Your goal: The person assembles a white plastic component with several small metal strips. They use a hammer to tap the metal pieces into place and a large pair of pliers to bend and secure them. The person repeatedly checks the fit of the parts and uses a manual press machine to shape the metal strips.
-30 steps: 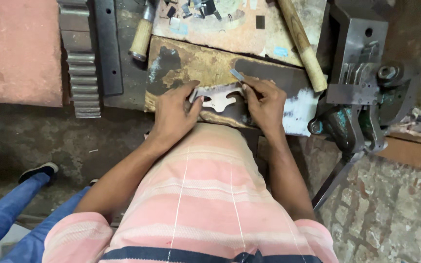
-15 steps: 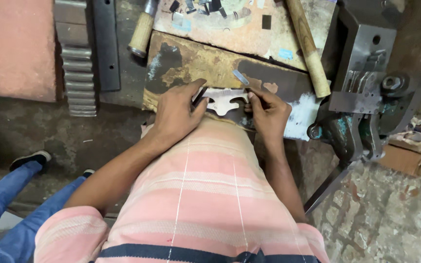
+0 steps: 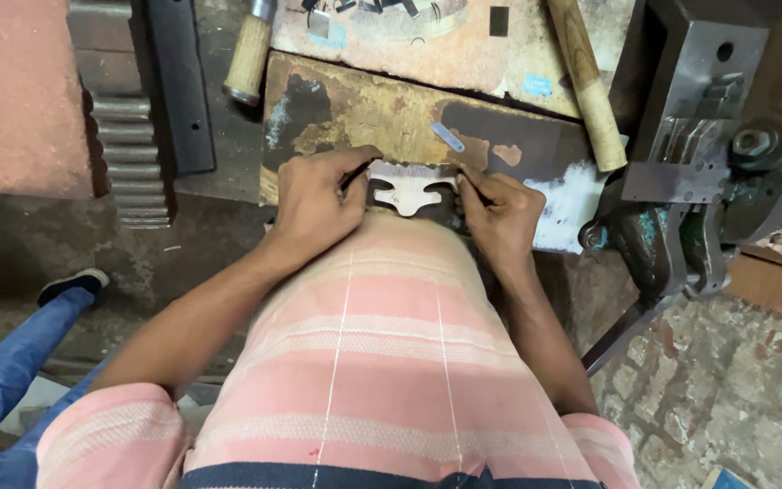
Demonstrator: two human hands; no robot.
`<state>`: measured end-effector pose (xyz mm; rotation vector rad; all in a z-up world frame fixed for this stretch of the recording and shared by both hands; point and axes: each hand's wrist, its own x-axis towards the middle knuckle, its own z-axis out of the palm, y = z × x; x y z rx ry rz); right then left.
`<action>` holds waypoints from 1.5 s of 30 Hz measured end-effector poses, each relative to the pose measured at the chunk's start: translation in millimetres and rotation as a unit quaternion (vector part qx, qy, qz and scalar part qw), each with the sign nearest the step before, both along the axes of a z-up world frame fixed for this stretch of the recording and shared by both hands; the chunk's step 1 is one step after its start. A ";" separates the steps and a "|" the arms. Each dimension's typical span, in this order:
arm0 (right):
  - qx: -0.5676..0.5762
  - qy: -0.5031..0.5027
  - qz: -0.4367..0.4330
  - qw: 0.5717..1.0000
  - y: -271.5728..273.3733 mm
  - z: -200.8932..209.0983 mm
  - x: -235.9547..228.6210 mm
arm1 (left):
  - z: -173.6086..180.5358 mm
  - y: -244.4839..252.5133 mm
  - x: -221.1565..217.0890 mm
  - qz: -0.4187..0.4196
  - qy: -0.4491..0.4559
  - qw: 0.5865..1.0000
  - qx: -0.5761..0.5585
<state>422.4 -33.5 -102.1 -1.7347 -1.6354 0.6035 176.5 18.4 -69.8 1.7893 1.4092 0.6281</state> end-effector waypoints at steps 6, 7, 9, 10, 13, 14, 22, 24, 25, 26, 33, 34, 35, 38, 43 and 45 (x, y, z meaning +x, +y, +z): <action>0.012 -0.013 0.019 1.000 0.9 -1.1 0.9 | 1.5 0.1 -1.2 0.001 -0.009 1.000 -0.016; 0.019 -0.015 0.026 0.999 -1.0 -1.4 0.4 | 1.6 -0.2 -0.5 0.003 -0.005 1.000 -0.021; 0.021 -0.010 0.036 0.999 -2.0 -1.9 0.9 | 2.5 0.5 1.1 0.003 -0.019 1.000 -0.018; 0.017 -0.004 0.039 0.999 -1.8 -1.5 1.9 | 3.8 1.3 1.7 0.003 -0.025 1.000 -0.017; 0.016 -0.012 0.047 0.999 -3.3 0.9 2.1 | 10.2 2.4 8.7 -0.051 0.061 0.997 0.003; 0.019 -0.018 0.049 0.998 -3.3 1.7 0.9 | 10.9 4.4 14.0 -0.065 0.091 0.989 0.093; 0.013 0.004 0.018 1.000 -9.7 2.1 -5.5 | -33.9 22.6 70.4 -0.282 0.130 0.949 0.053; -0.011 0.051 -0.004 0.999 -9.5 3.1 -4.6 | -37.5 20.2 66.6 -0.287 0.117 0.949 0.050; -0.032 0.081 -0.012 0.996 -9.6 4.0 -3.6 | -37.8 18.7 64.4 -0.290 0.112 0.949 0.046; -0.053 0.111 -0.019 0.992 -9.5 4.8 -2.9 | -38.2 18.6 64.6 -0.287 0.099 0.952 0.044; -0.097 0.092 -0.026 0.991 -5.2 12.3 -3.2 | -31.4 19.5 60.7 -0.247 0.021 0.968 0.041; -0.083 0.093 -0.018 0.992 -4.7 13.0 -3.4 | -30.7 20.3 61.5 -0.246 0.026 0.968 0.040; -0.072 0.095 -0.012 0.993 -6.3 13.9 -4.1 | -30.1 20.4 61.3 -0.247 0.031 0.968 0.033; -0.104 0.068 -0.028 0.992 -5.1 14.6 -6.7 | -27.7 24.2 61.7 -0.248 0.040 0.968 0.024; -0.067 0.068 -0.033 0.995 -6.6 18.5 -11.4 | -22.3 15.0 53.8 -0.218 0.045 0.963 0.150; -0.070 0.063 -0.039 0.995 -8.6 15.9 -10.9 | -28.3 16.3 54.4 -0.242 0.126 0.953 0.132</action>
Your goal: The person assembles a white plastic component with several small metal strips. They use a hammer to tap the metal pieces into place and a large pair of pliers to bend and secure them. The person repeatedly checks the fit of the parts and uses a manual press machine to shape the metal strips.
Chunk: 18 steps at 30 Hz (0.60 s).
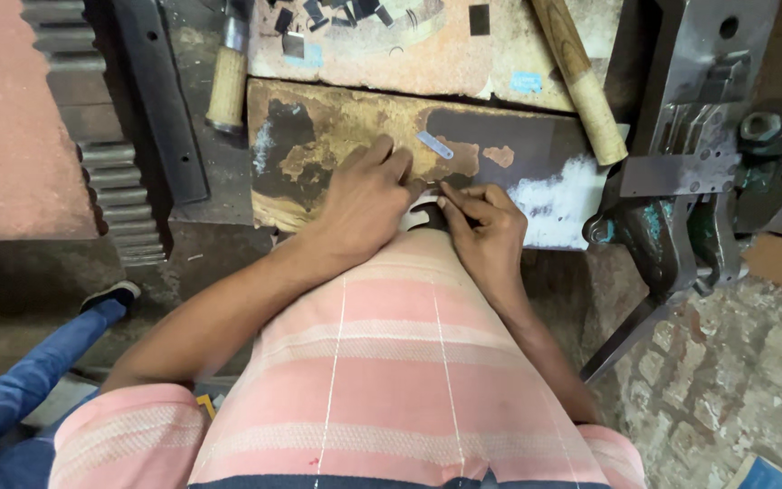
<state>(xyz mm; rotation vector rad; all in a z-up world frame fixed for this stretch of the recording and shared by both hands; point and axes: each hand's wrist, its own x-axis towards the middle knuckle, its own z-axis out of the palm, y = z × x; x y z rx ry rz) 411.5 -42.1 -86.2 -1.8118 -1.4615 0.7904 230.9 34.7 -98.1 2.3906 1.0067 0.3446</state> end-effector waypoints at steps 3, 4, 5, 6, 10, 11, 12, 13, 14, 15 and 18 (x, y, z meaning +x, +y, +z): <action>-0.063 0.010 -0.001 0.998 -2.3 -10.0 8.0 | -6.2 4.0 -6.3 0.001 0.051 0.995 -0.089; -0.089 0.034 -0.005 0.995 2.1 -14.6 10.1 | -5.0 10.6 -9.9 0.002 0.054 0.991 -0.123; -0.115 0.057 -0.008 0.992 4.3 -17.5 10.3 | -1.4 14.0 -12.5 0.004 0.058 0.987 -0.149; -0.101 0.046 -0.008 0.994 2.6 -18.1 10.2 | 2.0 16.3 -12.6 0.005 0.059 0.983 -0.174; -0.059 -0.037 -0.002 0.998 -4.9 -6.5 4.6 | 19.1 9.6 -35.0 0.005 -0.111 0.981 -0.160; -0.054 -0.068 0.001 0.996 -5.8 -1.2 3.0 | 23.6 0.9 -45.1 0.044 -0.096 0.988 -0.111; -0.015 -0.098 0.034 0.994 -5.3 4.1 1.5 | 28.5 -8.7 -56.5 0.079 -0.078 0.992 -0.062; 0.024 -0.128 0.067 0.989 -3.7 10.0 1.3 | 31.1 -16.3 -64.1 0.114 -0.060 0.992 -0.013; 0.067 -0.159 0.097 0.980 1.7 14.7 1.2 | 29.3 -17.8 -66.1 0.125 -0.068 0.990 -0.025; 0.072 -0.164 0.148 0.973 8.3 18.2 -0.1 | 26.2 -19.7 -67.1 0.136 -0.075 0.987 -0.036; 0.090 -0.171 0.282 0.940 25.1 20.6 -9.7 | 10.4 -30.1 -70.5 0.162 -0.081 0.982 -0.042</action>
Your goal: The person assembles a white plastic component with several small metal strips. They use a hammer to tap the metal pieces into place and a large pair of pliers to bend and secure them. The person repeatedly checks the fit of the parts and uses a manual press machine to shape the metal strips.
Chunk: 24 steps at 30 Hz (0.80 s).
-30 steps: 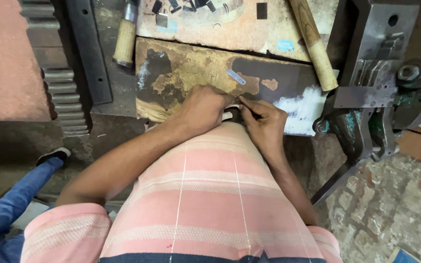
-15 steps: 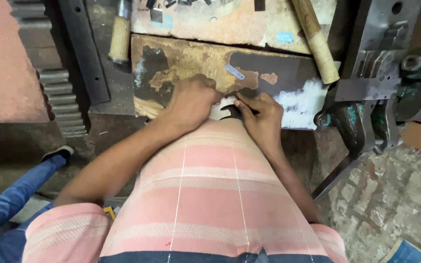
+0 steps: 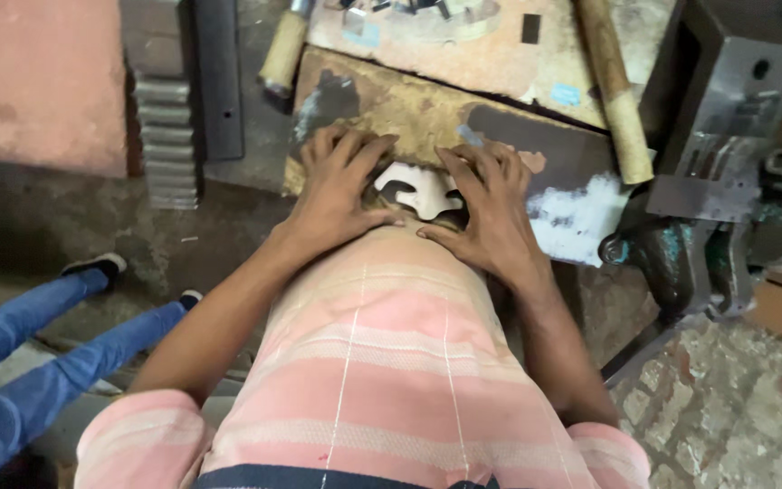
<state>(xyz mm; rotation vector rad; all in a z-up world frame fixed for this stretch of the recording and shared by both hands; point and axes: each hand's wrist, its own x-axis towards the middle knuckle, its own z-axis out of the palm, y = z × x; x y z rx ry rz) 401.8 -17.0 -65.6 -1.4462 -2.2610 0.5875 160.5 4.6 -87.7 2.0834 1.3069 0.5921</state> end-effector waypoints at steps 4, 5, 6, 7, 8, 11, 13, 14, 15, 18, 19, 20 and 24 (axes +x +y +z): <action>-0.030 0.017 0.063 0.997 8.4 -11.8 -9.9 | -26.1 1.7 2.2 -0.010 -0.023 0.999 0.046; -0.049 0.029 0.071 0.996 9.3 -14.9 -10.4 | -30.1 1.4 1.7 -0.014 -0.030 0.998 0.059; -0.052 0.028 0.064 0.996 9.5 -16.4 -9.4 | -33.0 0.8 0.3 -0.016 -0.036 0.997 0.072; -0.055 0.027 0.058 0.996 9.6 -17.5 -8.9 | -35.3 0.5 -0.8 -0.018 -0.043 0.995 0.085; -0.060 0.027 0.053 0.996 9.0 -18.4 -9.8 | -37.0 -0.9 -1.2 -0.014 -0.045 0.995 0.086; -0.043 0.014 0.050 0.998 9.8 -20.1 -10.8 | -39.9 -3.6 0.0 -0.007 -0.048 0.995 0.086; -0.031 0.020 0.049 0.998 9.6 -21.3 -12.5 | -40.1 -3.5 0.0 -0.009 -0.047 0.995 0.084; -0.024 0.021 0.048 0.998 9.8 -21.5 -11.9 | -39.9 -3.2 0.8 -0.009 -0.049 0.995 0.083; -0.030 0.014 0.050 0.998 10.1 -21.6 -11.3 | -39.4 -3.4 1.1 -0.009 -0.051 0.995 0.083; -0.038 -0.003 0.050 0.998 12.5 -21.8 -12.5 | -37.7 -2.3 0.3 -0.010 -0.052 0.995 0.081; -0.035 -0.008 0.046 0.998 12.1 -21.8 -13.3 | -37.3 -3.0 -0.7 -0.011 -0.051 0.995 0.079; -0.033 -0.014 0.040 0.999 10.9 -21.7 -13.6 | -37.5 -3.2 -1.3 -0.011 -0.050 0.996 0.076; -0.039 0.003 0.026 0.999 8.9 -21.1 -13.0 | -40.5 1.8 -0.4 -0.020 -0.036 0.997 0.065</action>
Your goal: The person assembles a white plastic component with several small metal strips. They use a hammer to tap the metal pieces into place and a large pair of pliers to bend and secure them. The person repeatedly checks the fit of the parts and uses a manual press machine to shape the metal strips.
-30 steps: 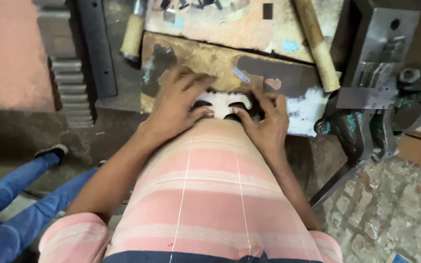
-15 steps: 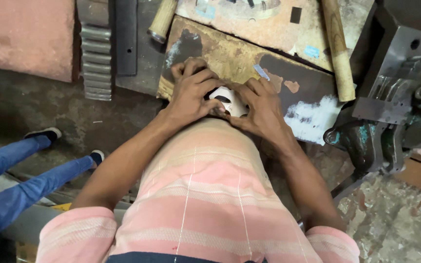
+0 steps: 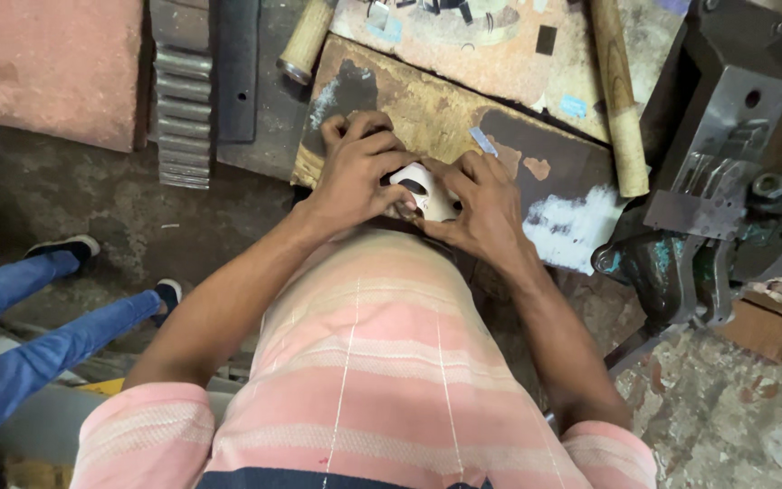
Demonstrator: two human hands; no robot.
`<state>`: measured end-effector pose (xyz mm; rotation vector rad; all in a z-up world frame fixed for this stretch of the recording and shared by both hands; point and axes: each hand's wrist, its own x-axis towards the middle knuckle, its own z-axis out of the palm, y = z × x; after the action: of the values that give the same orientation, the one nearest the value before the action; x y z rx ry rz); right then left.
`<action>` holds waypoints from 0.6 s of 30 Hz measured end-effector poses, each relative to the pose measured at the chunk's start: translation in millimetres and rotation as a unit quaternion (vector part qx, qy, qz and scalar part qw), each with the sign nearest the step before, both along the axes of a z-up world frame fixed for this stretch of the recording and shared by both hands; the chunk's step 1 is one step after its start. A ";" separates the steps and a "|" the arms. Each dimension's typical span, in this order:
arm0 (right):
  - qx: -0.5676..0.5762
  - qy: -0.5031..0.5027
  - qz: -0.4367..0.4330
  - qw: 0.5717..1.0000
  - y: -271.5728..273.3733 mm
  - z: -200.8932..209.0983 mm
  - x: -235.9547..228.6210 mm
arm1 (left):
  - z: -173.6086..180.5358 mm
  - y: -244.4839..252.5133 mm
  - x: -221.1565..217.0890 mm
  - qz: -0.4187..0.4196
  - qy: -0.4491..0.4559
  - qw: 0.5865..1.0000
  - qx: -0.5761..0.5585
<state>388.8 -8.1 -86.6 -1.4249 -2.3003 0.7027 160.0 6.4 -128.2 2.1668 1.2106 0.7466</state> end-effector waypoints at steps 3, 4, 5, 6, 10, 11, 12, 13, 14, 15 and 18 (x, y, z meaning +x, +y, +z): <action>-0.014 0.031 -0.053 0.998 -8.4 0.4 -7.0 | -3.5 8.0 -3.3 -0.026 -0.011 1.000 0.002; -0.013 0.030 -0.074 0.997 -10.2 0.1 -10.5 | -4.5 13.0 -4.5 -0.039 -0.020 0.999 0.006; -0.012 0.030 -0.095 0.995 -11.9 0.0 -13.9 | -4.6 16.1 -6.8 -0.055 -0.015 0.998 0.009; -0.010 0.024 -0.107 0.994 -13.8 0.5 -17.0 | -4.5 19.3 -9.5 -0.071 -0.010 0.997 0.014; -0.024 0.012 -0.163 0.986 -21.0 2.8 -29.9 | -8.7 27.0 -13.8 -0.100 -0.011 0.995 -0.001; -0.034 0.011 -0.181 0.983 -22.3 3.4 -32.4 | -10.6 27.0 -14.1 -0.097 -0.015 0.995 0.007; -0.024 0.012 -0.187 0.982 -23.6 3.5 -34.9 | -12.9 28.2 -13.2 -0.096 -0.019 0.995 0.016; -0.015 0.013 -0.193 0.981 -25.1 3.2 -37.2 | -15.3 29.3 -12.2 -0.095 -0.024 0.995 0.025; -0.005 0.013 -0.199 0.980 -26.0 2.3 -38.1 | -17.5 29.7 -11.3 -0.087 -0.030 0.995 0.034; 0.009 0.010 -0.193 0.981 -26.4 0.7 -37.8 | -19.4 29.7 -10.8 -0.079 -0.036 0.995 0.044; 0.023 0.056 -0.161 0.985 -27.9 -8.2 -30.6 | -22.0 29.4 -12.2 -0.076 -0.059 0.993 0.067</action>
<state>358.2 -36.0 -94.9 -1.6393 -1.9283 0.6092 147.9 35.8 -150.2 2.2575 0.9491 0.8984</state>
